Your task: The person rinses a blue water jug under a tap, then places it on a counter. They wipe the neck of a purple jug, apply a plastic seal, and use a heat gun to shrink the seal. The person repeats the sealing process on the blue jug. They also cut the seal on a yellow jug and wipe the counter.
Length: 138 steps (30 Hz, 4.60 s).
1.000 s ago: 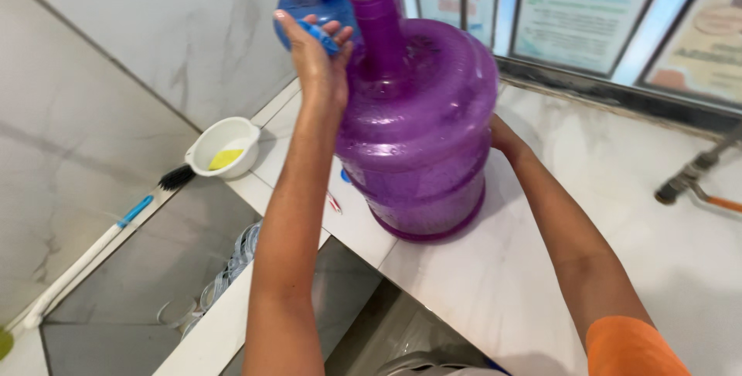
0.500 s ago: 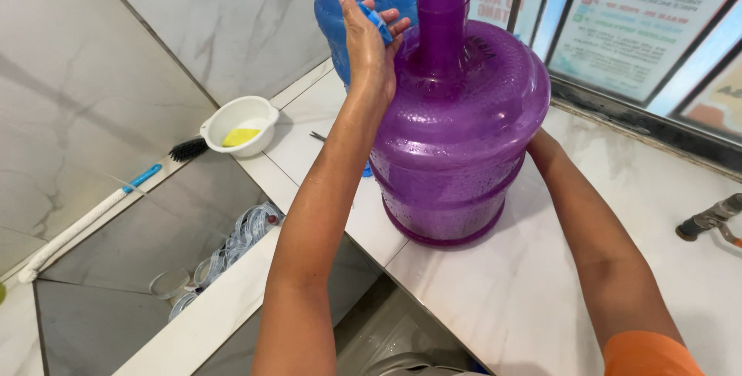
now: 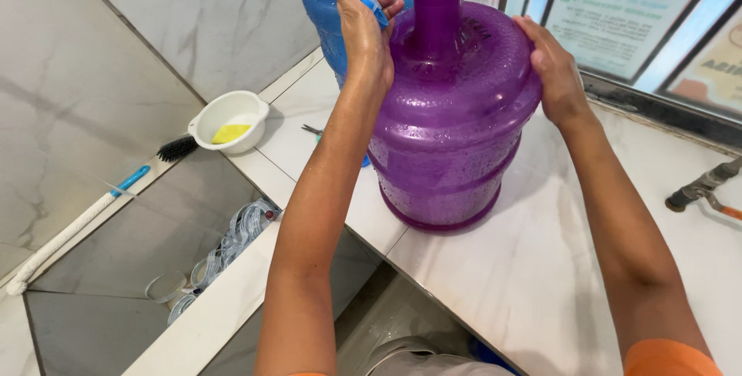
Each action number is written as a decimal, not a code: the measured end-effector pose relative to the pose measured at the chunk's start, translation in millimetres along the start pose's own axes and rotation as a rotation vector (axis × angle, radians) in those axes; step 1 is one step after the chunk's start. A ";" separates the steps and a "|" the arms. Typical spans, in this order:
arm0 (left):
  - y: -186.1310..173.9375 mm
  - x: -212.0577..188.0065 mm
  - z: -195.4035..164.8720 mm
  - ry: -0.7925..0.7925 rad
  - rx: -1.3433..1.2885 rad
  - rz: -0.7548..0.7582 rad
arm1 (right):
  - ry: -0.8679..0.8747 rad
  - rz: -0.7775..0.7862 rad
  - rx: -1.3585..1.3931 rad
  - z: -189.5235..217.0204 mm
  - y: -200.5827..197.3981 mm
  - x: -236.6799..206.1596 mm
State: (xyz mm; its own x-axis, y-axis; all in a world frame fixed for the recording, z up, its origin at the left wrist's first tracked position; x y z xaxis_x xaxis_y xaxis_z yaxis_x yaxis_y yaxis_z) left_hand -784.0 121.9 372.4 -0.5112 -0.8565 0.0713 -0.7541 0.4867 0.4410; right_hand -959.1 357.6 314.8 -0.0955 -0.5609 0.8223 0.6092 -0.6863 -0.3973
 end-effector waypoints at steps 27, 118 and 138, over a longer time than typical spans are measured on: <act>-83.9 -19.6 -43.4 -0.035 -0.366 0.052 | -0.652 0.688 -1.502 155.4 263.6 -31.9; 5.5 12.1 5.0 0.015 -0.002 0.062 | 0.339 0.286 -0.272 -150.8 80.5 -129.8; 6.1 10.8 0.5 -0.003 0.028 0.061 | 0.311 -0.040 0.261 -153.2 72.4 -78.4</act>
State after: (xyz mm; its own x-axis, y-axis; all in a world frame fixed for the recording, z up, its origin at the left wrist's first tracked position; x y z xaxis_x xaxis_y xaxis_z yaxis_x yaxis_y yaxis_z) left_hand -794.4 115.8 375.4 -0.5576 -0.8247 0.0942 -0.7330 0.5425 0.4103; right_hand -1028.1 281.0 159.2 -0.3325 -0.6769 0.6567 0.7756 -0.5924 -0.2178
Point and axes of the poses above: each hand's wrist, its own x-axis towards the middle knuckle, its own y-axis out of the palm, z = x × y, the point moved 7 cm from there along x, towards the middle knuckle, and after that the axes turned 13 degrees about -y, right-handed, at the moved point
